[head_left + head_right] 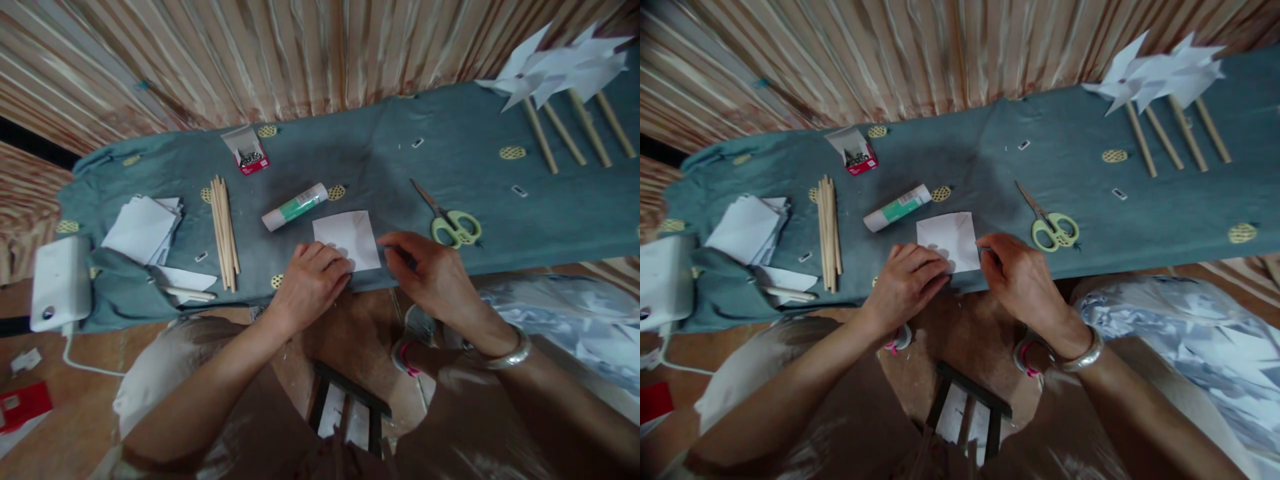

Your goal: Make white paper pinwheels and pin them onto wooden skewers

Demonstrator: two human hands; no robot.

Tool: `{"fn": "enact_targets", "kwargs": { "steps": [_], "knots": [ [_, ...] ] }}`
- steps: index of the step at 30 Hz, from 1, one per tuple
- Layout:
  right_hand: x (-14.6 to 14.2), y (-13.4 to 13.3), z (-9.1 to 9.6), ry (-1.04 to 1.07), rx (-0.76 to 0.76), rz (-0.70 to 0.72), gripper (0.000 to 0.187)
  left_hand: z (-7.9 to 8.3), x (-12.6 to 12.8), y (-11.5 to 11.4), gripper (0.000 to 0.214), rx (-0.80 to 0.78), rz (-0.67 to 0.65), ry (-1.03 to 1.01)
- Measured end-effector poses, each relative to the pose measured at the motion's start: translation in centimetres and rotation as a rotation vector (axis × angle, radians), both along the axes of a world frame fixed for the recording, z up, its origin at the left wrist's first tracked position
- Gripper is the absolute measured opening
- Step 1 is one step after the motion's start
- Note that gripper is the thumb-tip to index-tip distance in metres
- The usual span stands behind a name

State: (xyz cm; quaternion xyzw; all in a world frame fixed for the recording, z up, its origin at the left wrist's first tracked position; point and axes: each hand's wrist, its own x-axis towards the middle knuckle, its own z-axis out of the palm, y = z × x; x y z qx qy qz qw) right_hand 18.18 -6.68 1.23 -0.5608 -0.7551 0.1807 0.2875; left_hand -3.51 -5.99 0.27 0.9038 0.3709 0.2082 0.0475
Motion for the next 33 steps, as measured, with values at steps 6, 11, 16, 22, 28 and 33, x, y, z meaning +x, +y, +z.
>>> {"fn": "enact_targets", "kwargs": {
  "steps": [6,11,16,22,28,33],
  "knots": [
    [-0.3,-0.1,-0.2,0.027,-0.011,0.0,0.026,0.2,0.1,-0.2,0.017,0.05,-0.013,0.116],
    [0.1,0.0,-0.2,0.12,-0.036,0.084,0.031,0.6,0.1,-0.5,0.019,0.063,-0.008,0.127],
    [0.6,0.0,-0.3,0.309,-0.19,0.163,0.019,0.7,-0.1,-0.9,0.02,0.077,-0.036,0.086],
    [0.3,-0.1,-0.5,0.389,-0.24,0.175,0.005,0.6,-0.2,-1.2,0.02,0.075,-0.069,0.098],
    [-0.2,-0.1,-0.9,0.331,-0.196,0.179,0.003,0.6,-0.2,-1.3,0.021,0.056,-0.072,0.113],
    [-0.4,-0.2,-0.8,0.277,-0.178,0.181,0.007,0.5,-0.2,-1.4,0.02,0.031,-0.073,0.111]
  ]
}}
